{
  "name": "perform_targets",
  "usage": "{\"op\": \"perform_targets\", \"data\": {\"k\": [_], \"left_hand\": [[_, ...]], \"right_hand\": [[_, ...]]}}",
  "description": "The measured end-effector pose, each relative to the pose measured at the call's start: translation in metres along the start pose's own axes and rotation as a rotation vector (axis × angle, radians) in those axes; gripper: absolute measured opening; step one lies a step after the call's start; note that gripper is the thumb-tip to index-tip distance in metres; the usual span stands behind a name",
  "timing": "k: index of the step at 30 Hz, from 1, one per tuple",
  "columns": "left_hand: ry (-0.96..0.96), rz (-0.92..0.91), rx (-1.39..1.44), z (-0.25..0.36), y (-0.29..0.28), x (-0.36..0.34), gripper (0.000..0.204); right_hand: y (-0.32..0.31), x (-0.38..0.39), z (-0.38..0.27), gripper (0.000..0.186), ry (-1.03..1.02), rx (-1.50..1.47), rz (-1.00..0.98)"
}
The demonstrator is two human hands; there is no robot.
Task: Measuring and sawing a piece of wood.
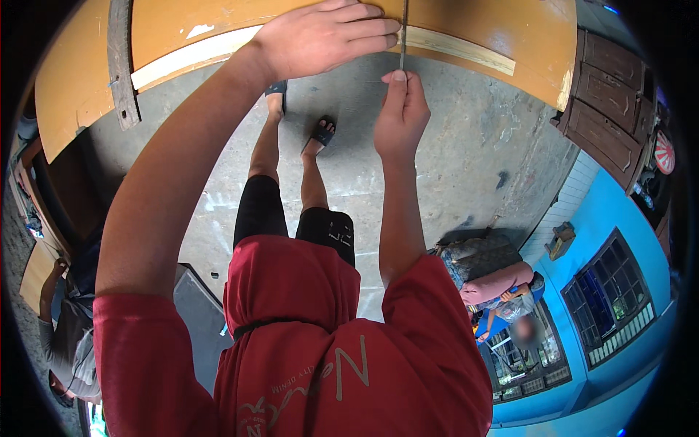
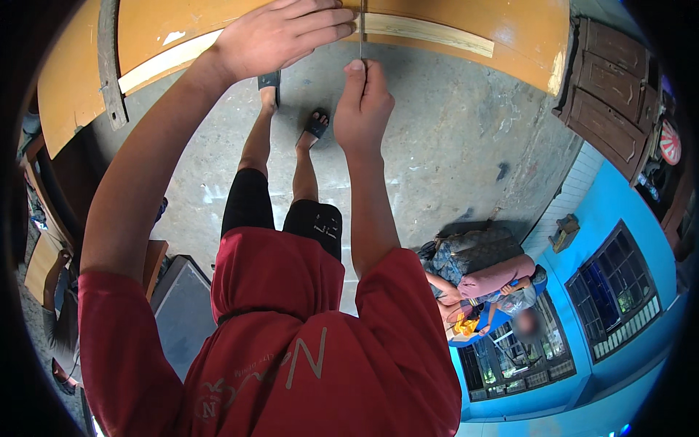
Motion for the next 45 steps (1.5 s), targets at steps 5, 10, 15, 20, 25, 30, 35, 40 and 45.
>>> {"op": "perform_targets", "data": {"k": [5,10,15,20,25,30,35,40,45], "left_hand": [[-0.044,-0.089,0.137,0.001,-0.006,-0.006,0.04],[0.043,0.054,-0.125,-0.001,0.006,0.003,0.041],[0.062,0.106,-0.182,0.001,0.012,0.003,0.04],[0.018,0.05,-0.068,0.003,0.001,0.002,0.039],[-0.043,-0.04,0.096,0.002,-0.005,-0.002,0.039],[0.016,0.048,-0.091,0.002,0.005,0.003,0.038],[0.04,0.072,-0.164,0.0,0.009,0.004,0.038],[0.005,0.048,-0.044,0.001,0.008,0.003,0.039],[-0.016,-0.002,0.02,0.002,0.002,0.002,0.04]], "right_hand": [[-0.005,0.016,0.011,0.028,-0.033,-0.05,0.043],[0.002,0.001,0.001,0.028,-0.051,-0.019,0.038],[-0.002,0.011,0.01,0.029,-0.046,-0.055,0.066],[0.002,-0.011,-0.007,0.029,-0.044,0.021,0.046],[-0.001,0.012,0.009,0.028,-0.043,-0.027,0.059],[0.001,-0.004,0.001,0.027,-0.028,0.004,0.036],[0.0,0.014,0.016,0.028,-0.035,-0.041,0.052],[0.004,-0.012,0.0,0.028,-0.063,-0.016,0.053],[0.0,0.006,0.003,0.029,-0.092,-0.001,0.07]]}}
Point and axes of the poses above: each hand's wrist, its own x-axis away from the middle knuckle, its own y-axis out of the palm, z = x × y, the point moved 4 cm from there along -x, towards the middle knuckle, and after that the axes turned 4 degrees about -y, right-handed, at the moved point
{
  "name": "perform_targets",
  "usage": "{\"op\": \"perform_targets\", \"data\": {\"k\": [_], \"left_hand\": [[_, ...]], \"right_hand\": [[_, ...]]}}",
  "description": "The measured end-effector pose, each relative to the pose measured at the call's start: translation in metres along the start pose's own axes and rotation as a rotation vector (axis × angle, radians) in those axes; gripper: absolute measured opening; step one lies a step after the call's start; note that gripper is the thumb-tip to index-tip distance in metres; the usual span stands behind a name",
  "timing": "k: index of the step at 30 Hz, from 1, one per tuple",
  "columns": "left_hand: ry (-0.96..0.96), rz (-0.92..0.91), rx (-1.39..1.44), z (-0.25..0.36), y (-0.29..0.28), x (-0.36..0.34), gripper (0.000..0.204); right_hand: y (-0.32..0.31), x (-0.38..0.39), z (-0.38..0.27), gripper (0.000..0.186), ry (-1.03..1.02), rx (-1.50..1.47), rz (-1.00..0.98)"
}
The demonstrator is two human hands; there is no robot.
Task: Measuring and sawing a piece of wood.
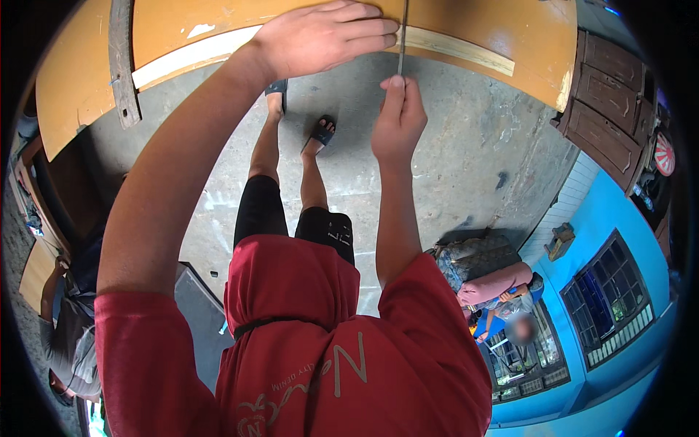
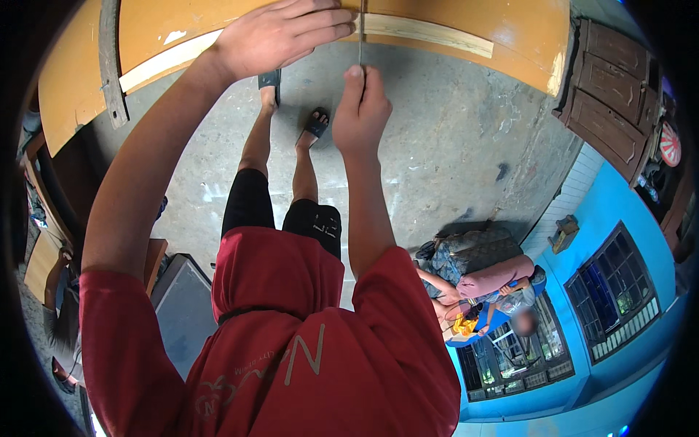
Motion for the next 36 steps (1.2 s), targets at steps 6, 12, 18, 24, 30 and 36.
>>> {"op": "perform_targets", "data": {"k": [6,12,18,24,30,36], "left_hand": [[-0.022,-0.017,0.064,-0.002,-0.003,-0.003,0.04],[-0.004,0.003,-0.014,0.002,0.0,0.004,0.041],[-0.049,-0.049,0.134,-0.006,0.003,0.009,0.043],[-0.155,-0.202,0.11,-0.001,0.021,0.01,0.048],[-0.081,-0.138,0.245,-0.001,0.002,0.003,0.043],[-0.136,-0.211,0.089,0.001,0.02,0.009,0.048]], "right_hand": [[0.004,-0.017,-0.004,0.028,0.014,0.02,-0.017],[0.001,0.003,0.006,0.031,0.038,-0.031,-0.005],[0.013,-0.019,-0.004,0.03,0.056,0.018,-0.055],[-0.002,0.004,0.002,0.032,0.062,-0.034,-0.012],[0.001,-0.009,-0.004,0.03,0.052,0.048,-0.042],[-0.004,0.006,0.004,0.03,0.042,-0.006,-0.018]]}}
Point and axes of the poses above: each hand's wrist, its own x-axis away from the middle knuckle, its own y-axis out of the palm, z = x × y, the point moved 4 cm from there along -x, towards the middle knuckle, and after that the axes turned 4 degrees about -y, right-handed, at the moved point
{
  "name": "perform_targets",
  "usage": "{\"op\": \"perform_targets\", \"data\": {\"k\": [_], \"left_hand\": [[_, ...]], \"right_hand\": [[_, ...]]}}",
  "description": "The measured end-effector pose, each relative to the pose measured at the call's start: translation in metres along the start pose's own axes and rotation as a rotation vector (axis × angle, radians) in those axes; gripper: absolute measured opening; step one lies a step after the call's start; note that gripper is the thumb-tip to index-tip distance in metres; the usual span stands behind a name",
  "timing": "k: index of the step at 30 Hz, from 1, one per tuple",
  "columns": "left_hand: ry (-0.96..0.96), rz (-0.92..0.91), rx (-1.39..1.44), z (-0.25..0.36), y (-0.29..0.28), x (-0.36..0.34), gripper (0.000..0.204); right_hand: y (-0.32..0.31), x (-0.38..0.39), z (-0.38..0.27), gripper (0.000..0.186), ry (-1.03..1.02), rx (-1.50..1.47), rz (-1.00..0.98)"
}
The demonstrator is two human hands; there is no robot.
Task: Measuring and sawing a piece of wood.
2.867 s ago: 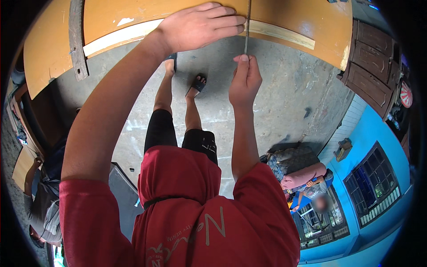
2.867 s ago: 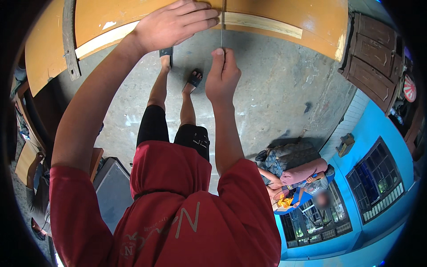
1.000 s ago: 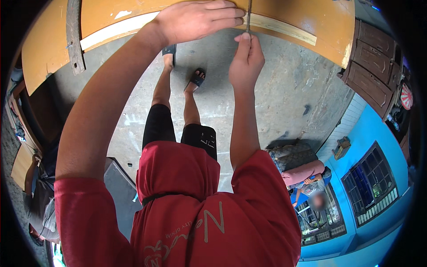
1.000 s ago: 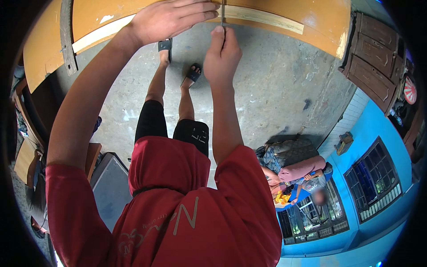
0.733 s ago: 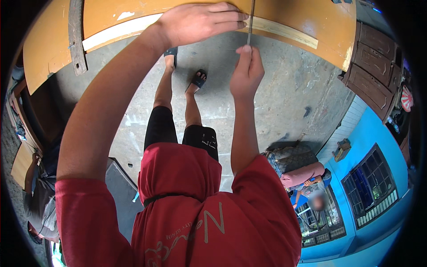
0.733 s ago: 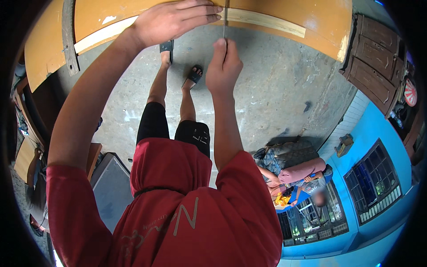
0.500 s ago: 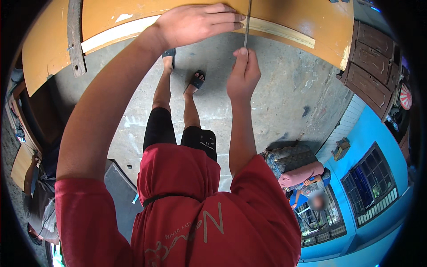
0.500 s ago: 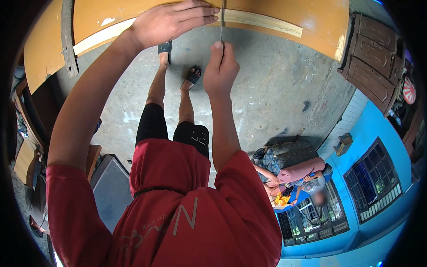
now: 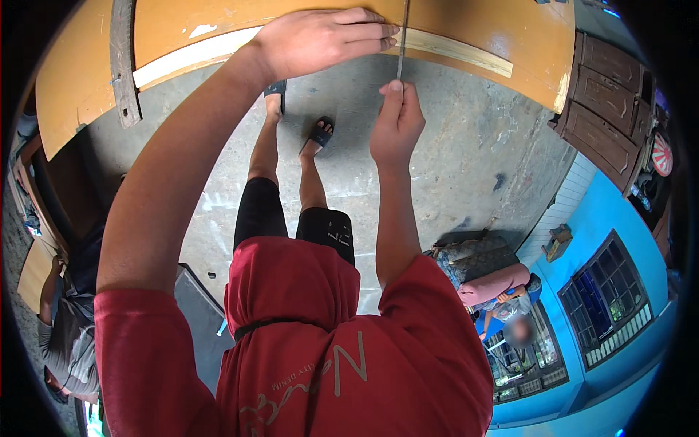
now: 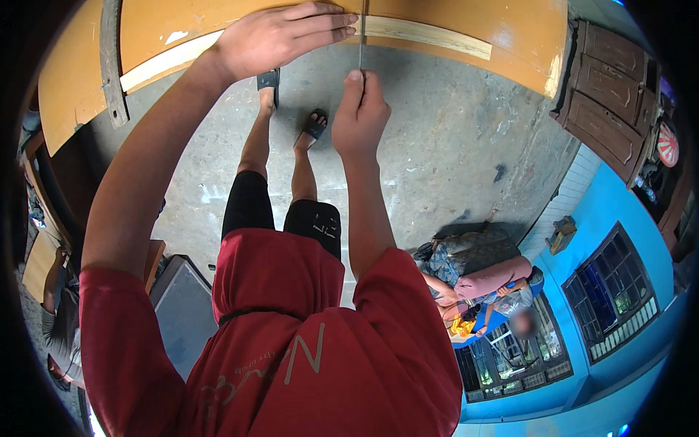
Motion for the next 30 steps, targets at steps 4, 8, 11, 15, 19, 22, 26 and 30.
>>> {"op": "perform_targets", "data": {"k": [4,8,11,15,19,22,26,30], "left_hand": [[0.132,0.175,-0.049,0.0,-0.019,-0.005,0.042],[0.196,0.342,-0.291,-0.006,-0.005,0.004,0.04],[0.09,0.065,0.153,0.0,-0.02,-0.009,0.038],[-0.027,0.001,0.008,0.003,-0.002,0.004,0.048],[-0.02,-0.033,-0.008,0.002,0.002,0.005,0.049],[0.009,0.005,-0.056,0.0,0.003,0.004,0.049],[0.044,0.017,0.007,0.0,-0.003,0.003,0.055],[0.012,-0.01,0.056,0.001,-0.004,0.003,0.056]], "right_hand": [[0.001,-0.004,-0.003,0.029,0.012,0.021,-0.008],[0.004,0.006,0.001,0.033,-0.033,-0.047,0.031],[-0.003,-0.012,-0.003,0.029,0.039,0.055,-0.036],[0.0,0.006,-0.001,0.029,-0.027,0.026,0.011],[0.0,0.002,-0.003,0.029,-0.007,0.014,0.0],[0.003,-0.013,-0.011,0.028,-0.014,0.049,-0.01],[0.001,0.004,-0.006,0.028,-0.029,0.047,0.018],[0.002,0.008,-0.007,0.032,-0.021,-0.04,0.046]]}}
Point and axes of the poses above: each hand's wrist, its own x-axis away from the middle knuckle, its own y-axis out of the palm, z = x × y, the point moved 4 cm from there along -x, towards the middle knuckle, and after that the axes turned 4 degrees about -y, right-handed, at the moved point
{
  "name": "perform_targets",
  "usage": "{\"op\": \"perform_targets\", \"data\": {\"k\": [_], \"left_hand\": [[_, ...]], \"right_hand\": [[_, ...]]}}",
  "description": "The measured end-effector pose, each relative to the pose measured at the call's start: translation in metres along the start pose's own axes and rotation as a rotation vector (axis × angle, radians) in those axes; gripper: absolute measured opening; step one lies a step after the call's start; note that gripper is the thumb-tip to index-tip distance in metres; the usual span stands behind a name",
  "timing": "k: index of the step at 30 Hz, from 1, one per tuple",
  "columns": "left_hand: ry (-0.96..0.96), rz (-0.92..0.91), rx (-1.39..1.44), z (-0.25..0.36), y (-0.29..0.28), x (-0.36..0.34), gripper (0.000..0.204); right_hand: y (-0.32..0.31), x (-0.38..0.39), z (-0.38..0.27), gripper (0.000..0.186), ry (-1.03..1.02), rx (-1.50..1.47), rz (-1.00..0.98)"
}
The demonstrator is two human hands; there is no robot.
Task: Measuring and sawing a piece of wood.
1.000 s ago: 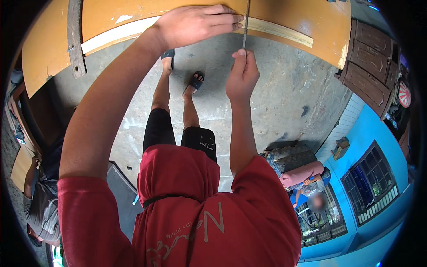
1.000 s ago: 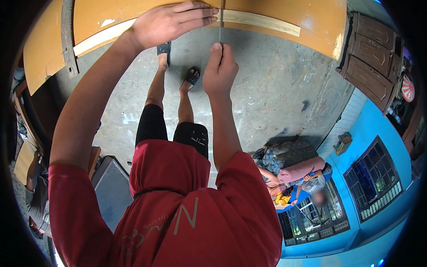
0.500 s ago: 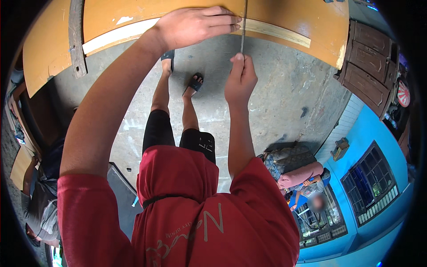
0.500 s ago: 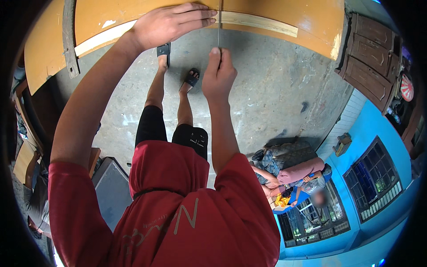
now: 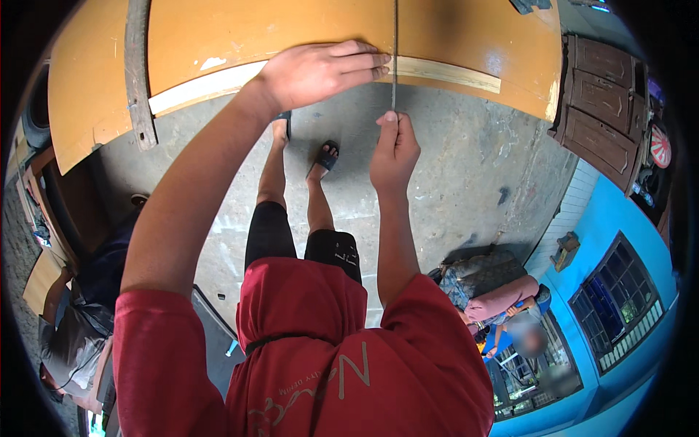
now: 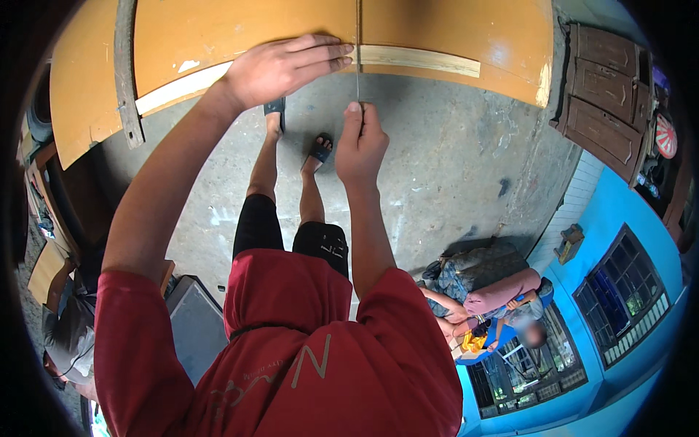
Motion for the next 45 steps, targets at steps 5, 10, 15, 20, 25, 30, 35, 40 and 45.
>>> {"op": "perform_targets", "data": {"k": [5,10,15,20,25,30,35,40,45], "left_hand": [[0.019,0.093,0.037,-0.003,-0.012,-0.007,0.043],[-0.045,0.074,0.13,-0.001,-0.017,-0.003,0.041],[-0.065,0.19,0.117,0.002,-0.023,-0.006,0.031],[-0.053,0.176,0.169,-0.001,-0.024,-0.013,0.03],[-0.031,0.159,0.118,-0.002,-0.02,-0.009,0.033],[-0.043,0.153,0.146,-0.001,-0.022,-0.009,0.031],[-0.034,0.132,0.152,0.0,-0.012,-0.004,0.031],[-0.064,0.151,0.155,0.0,-0.018,-0.008,0.032],[-0.044,0.135,0.163,-0.002,-0.019,-0.008,0.032]], "right_hand": [[0.005,-0.019,-0.004,0.029,-0.113,0.073,0.034],[-0.004,-0.002,0.01,0.025,0.033,0.017,-0.033],[0.001,0.003,0.021,0.023,0.064,-0.076,-0.041],[-0.008,0.008,0.01,0.023,0.009,-0.026,-0.028],[-0.006,0.005,0.001,0.024,-0.007,0.018,-0.029],[-0.003,0.01,0.004,0.025,-0.064,0.067,0.024],[-0.002,0.016,0.012,0.027,-0.008,0.045,0.02],[-0.008,0.021,0.008,0.029,0.119,0.072,-0.041],[-0.005,0.016,0.009,0.03,0.031,0.089,-0.016]]}}
Point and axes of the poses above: each hand's wrist, its own x-axis away from the middle knuckle, its own y-axis out of the palm, z = x × y, the point moved 4 cm from there along -x, towards the middle knuckle, and after that the axes turned 4 degrees about -y, right-handed, at the moved point
